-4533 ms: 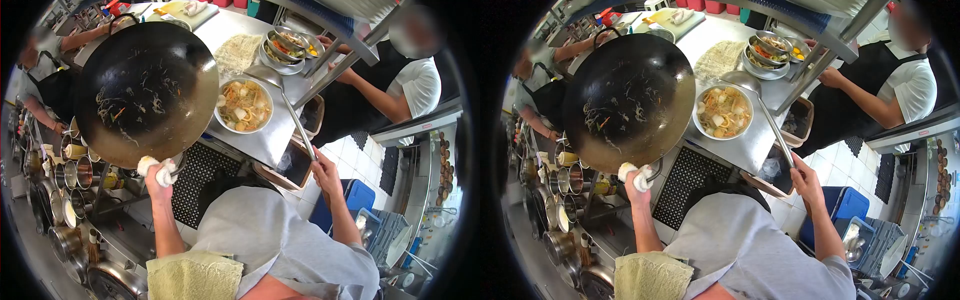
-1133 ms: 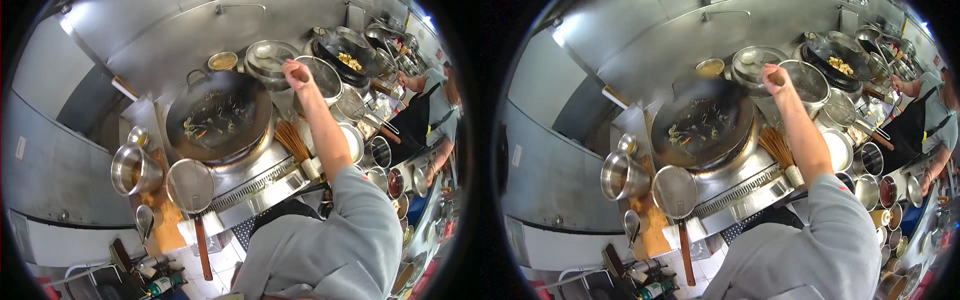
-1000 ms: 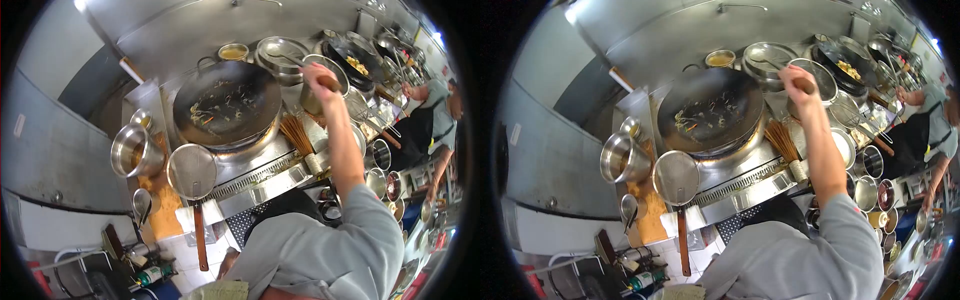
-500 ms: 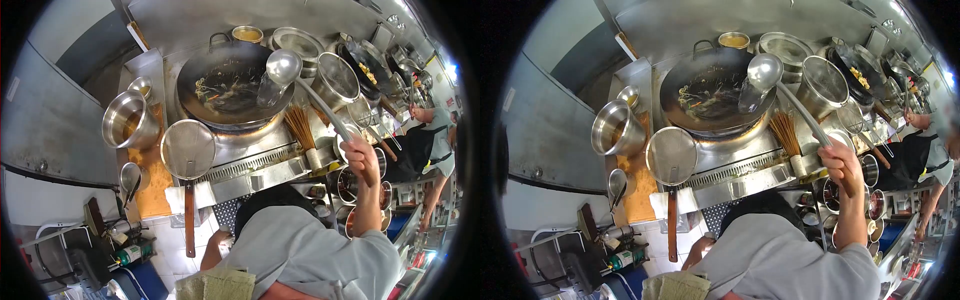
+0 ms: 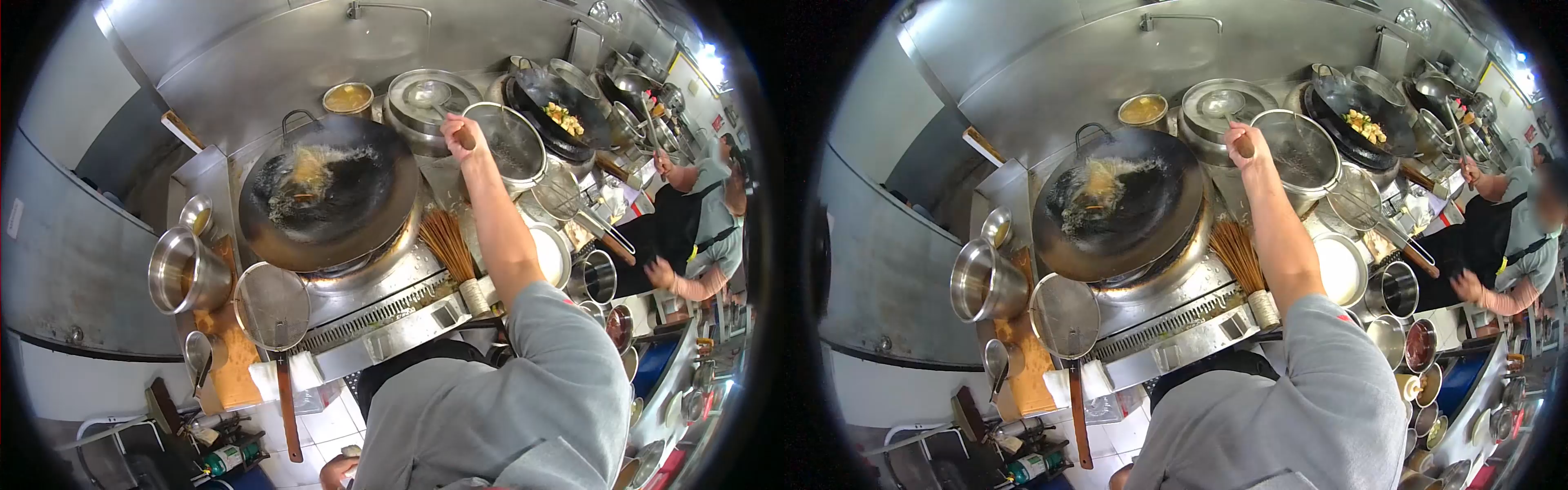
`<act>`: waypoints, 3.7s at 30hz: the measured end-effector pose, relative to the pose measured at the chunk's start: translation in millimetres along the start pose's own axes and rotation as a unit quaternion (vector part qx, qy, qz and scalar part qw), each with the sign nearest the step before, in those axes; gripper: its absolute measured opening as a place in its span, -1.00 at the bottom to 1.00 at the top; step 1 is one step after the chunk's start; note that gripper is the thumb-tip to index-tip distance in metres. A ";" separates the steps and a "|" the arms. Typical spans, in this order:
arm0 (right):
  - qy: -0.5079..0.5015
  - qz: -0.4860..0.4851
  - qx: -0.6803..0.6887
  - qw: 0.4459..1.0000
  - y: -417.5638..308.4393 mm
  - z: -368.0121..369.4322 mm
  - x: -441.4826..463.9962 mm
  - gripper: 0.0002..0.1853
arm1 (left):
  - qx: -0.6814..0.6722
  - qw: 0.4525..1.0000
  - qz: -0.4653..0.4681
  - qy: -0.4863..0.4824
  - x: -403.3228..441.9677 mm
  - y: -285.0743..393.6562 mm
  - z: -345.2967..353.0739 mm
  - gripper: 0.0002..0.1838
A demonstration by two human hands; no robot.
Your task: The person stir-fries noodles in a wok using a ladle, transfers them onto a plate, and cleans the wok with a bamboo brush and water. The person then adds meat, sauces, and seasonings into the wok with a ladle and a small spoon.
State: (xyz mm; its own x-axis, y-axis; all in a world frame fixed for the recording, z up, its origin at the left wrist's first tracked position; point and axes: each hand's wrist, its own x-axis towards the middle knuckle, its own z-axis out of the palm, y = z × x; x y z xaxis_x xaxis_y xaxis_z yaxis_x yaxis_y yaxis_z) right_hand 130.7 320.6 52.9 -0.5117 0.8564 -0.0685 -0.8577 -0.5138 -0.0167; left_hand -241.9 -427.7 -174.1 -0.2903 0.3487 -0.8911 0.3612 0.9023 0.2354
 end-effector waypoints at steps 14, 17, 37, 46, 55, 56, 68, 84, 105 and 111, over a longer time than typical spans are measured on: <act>-0.032 0.085 0.147 0.985 116.8 105.3 -193.0 -0.52 | -0.008 0.680 0.661 0.317 -94.1 397.3 -160.8 -0.26; -0.013 0.082 0.068 0.994 133.4 92.8 -233.7 -0.53 | -0.037 0.738 0.631 0.235 -77.5 426.6 -151.9 -0.31; -0.008 0.005 0.015 1.000 18.8 1.0 -13.3 -0.82 | -0.090 0.732 0.630 0.244 -67.9 442.8 -128.6 -0.47; -0.012 0.094 0.126 0.987 88.9 107.1 -136.4 -0.74 | -0.053 0.761 0.599 0.243 -69.3 437.1 -141.0 -0.47; 0.031 0.087 -0.004 0.996 190.1 90.3 -233.6 -0.75 | -0.152 0.772 0.605 0.121 -54.6 435.7 -148.7 -0.55; 0.052 0.093 -0.010 0.994 200.1 83.2 -232.2 -0.82 | -0.157 0.772 0.606 0.109 -52.4 434.3 -149.1 -0.55; -0.043 0.142 -0.498 0.854 283.0 46.3 -241.9 -0.52 | -0.603 0.474 0.353 -0.536 -120.4 394.7 -185.7 -0.49; 0.243 -0.171 -0.569 0.767 169.7 -70.1 -331.0 -0.02 | -0.563 0.621 0.361 -0.408 -88.1 376.0 -193.2 -0.50; 0.032 -0.163 -0.811 0.561 186.9 100.9 -59.1 -0.31 | -0.060 0.875 0.479 0.045 -97.0 310.2 -216.5 -0.51; 0.052 0.128 -0.880 0.455 129.6 73.3 -68.2 -0.30 | 0.300 0.745 0.399 0.442 -50.1 268.8 -241.7 -0.52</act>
State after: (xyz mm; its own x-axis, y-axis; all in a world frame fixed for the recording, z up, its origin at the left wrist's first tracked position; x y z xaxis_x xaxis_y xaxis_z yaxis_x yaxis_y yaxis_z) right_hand 50.8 199.3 128.6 -0.4996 0.7971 -0.3391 0.6440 0.0799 -0.7609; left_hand -344.5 -141.4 27.6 -0.1453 0.9835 0.1073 0.9857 0.1346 0.1018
